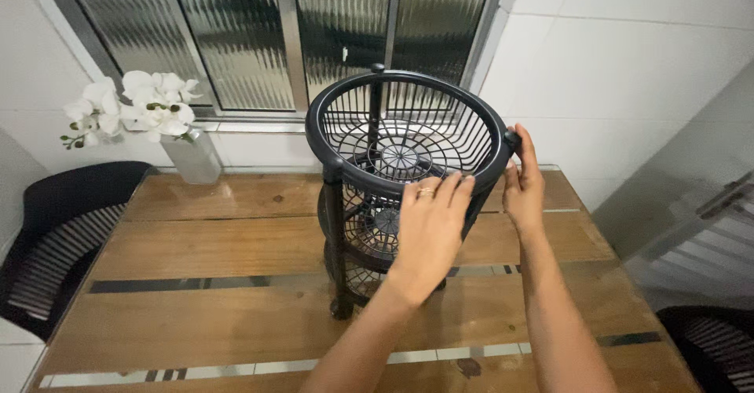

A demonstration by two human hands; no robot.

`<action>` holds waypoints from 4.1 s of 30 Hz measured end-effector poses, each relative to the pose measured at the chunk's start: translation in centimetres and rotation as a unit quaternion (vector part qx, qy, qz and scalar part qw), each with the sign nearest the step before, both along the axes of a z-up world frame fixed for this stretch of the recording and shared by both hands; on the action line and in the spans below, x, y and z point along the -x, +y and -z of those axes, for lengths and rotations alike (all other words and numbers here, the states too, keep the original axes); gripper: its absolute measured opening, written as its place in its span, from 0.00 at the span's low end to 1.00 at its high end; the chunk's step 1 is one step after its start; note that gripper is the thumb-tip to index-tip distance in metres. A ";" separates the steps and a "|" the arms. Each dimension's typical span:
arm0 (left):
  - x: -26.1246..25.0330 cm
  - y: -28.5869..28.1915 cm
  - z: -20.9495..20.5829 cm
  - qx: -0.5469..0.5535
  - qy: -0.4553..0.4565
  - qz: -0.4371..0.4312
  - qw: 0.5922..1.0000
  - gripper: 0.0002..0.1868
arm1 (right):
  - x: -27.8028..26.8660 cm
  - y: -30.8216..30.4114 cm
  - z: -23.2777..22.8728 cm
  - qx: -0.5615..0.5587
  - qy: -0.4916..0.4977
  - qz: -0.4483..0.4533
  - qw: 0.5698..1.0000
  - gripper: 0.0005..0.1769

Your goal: The person assembles a black metal plant stand on a wooden table. They connect the base to the central pole, attach the two circular wire baskets, and secure the top ring, completing the structure.

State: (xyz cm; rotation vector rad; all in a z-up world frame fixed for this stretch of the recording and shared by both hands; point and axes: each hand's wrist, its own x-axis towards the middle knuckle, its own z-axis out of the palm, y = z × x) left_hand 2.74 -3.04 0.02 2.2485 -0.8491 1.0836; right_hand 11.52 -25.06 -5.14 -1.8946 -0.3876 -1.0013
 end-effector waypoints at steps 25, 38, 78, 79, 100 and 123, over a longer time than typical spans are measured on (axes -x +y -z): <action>-3.8 18.2 1.0 -0.031 0.043 0.025 0.998 0.50 | 10.7 17.8 -3.5 0.190 -0.057 0.033 0.980 0.26; -2.8 11.9 2.3 0.042 0.017 0.010 0.999 0.42 | 8.2 12.0 -4.2 0.185 -0.023 0.025 0.982 0.18; -1.9 11.7 0.3 0.038 0.002 0.120 0.992 0.36 | 9.8 14.7 -3.1 0.213 -0.066 0.033 0.974 0.19; -2.0 12.2 -0.2 0.048 0.028 0.146 0.988 0.33 | 9.9 14.4 -3.8 0.216 -0.064 0.020 0.974 0.19; -4.3 6.0 -2.4 0.037 0.203 0.065 0.976 0.15 | 6.6 18.7 1.0 0.156 -0.145 0.177 0.961 0.20; -8.2 17.0 21.5 0.432 0.520 0.012 0.737 0.52 | 7.6 4.5 15.5 -0.300 0.271 0.040 0.914 0.38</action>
